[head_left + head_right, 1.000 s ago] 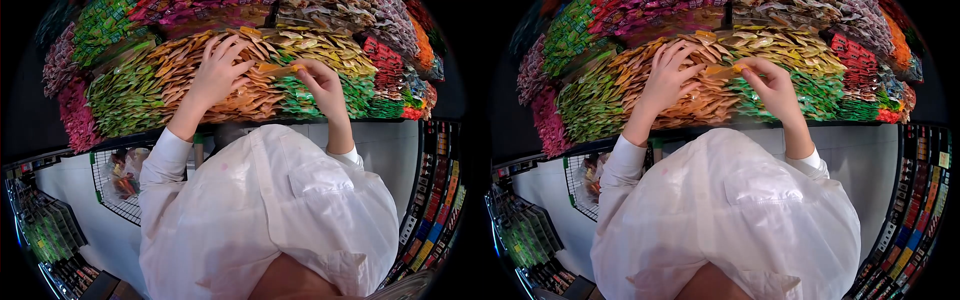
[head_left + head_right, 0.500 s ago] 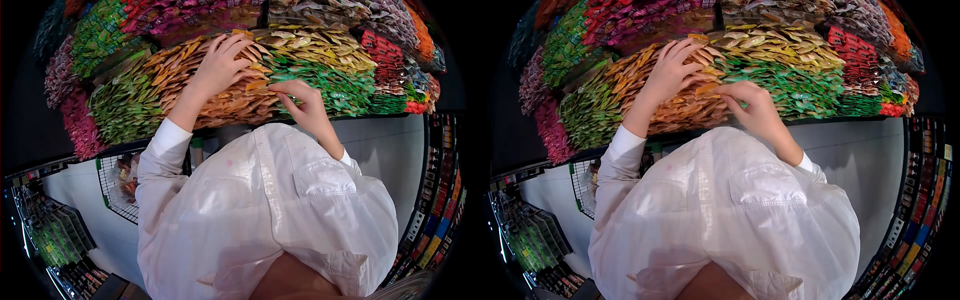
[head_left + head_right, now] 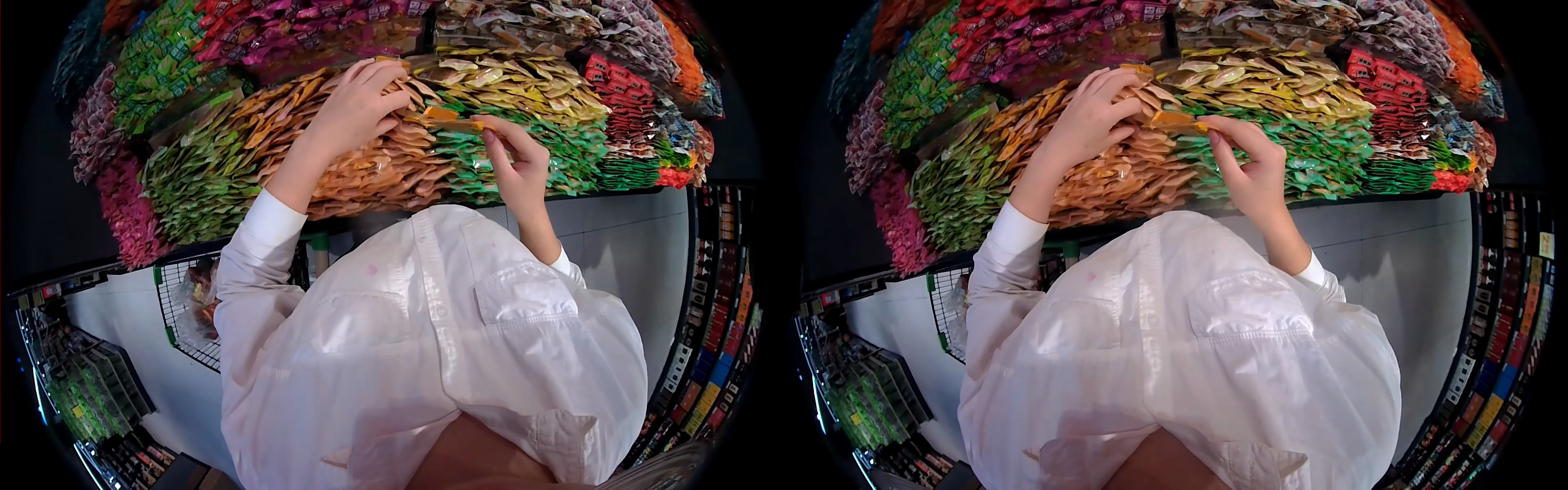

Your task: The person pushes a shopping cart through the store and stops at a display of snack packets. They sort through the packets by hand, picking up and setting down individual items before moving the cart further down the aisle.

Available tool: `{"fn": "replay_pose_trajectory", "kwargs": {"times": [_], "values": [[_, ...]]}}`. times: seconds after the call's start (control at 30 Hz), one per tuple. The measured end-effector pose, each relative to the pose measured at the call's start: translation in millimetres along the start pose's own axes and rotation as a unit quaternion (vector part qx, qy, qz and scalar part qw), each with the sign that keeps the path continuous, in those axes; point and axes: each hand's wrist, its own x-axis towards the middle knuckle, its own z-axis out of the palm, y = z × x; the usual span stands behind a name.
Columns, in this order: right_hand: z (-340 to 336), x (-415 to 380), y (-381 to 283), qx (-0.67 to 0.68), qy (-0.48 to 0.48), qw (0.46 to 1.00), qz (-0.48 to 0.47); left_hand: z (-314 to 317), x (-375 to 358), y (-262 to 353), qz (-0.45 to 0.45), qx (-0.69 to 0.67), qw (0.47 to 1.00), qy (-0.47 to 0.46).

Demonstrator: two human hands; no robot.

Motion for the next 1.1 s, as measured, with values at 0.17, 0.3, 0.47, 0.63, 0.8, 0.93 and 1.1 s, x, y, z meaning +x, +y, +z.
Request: {"fn": "replay_pose_trajectory", "kwargs": {"times": [0.17,0.3,0.47,0.63,0.8,0.93,1.1], "values": [[0.3,-2.4,5.9,-0.008,-0.011,1.000,-0.011,-5.4,13.5,9.5,0.011,0.052,0.998,0.042],[1.6,-2.4,3.2,-0.036,-0.027,0.998,-0.039,-2.7,21.6,5.6,0.036,0.080,0.996,-0.032],[1.5,-4.0,0.4,-0.034,-0.016,0.999,-0.030,-3.3,21.4,1.0,0.022,0.042,0.995,-0.093],[5.3,-3.7,-2.9,-0.038,-0.022,0.998,-0.036,-7.1,24.0,-15.6,0.013,0.020,0.996,-0.085],[20.0,-1.3,-3.9,-0.062,-0.049,0.995,-0.065,-6.4,27.4,-26.3,0.008,0.014,0.995,-0.102],[37.9,1.6,-5.9,-0.083,-0.089,0.977,-0.174,-3.0,28.8,-31.2,-0.011,-0.012,0.994,-0.110],[58.9,-4.1,6.9,-0.189,-0.047,0.955,-0.223,0.8,26.7,-36.7,0.013,-0.005,0.998,-0.069]]}}
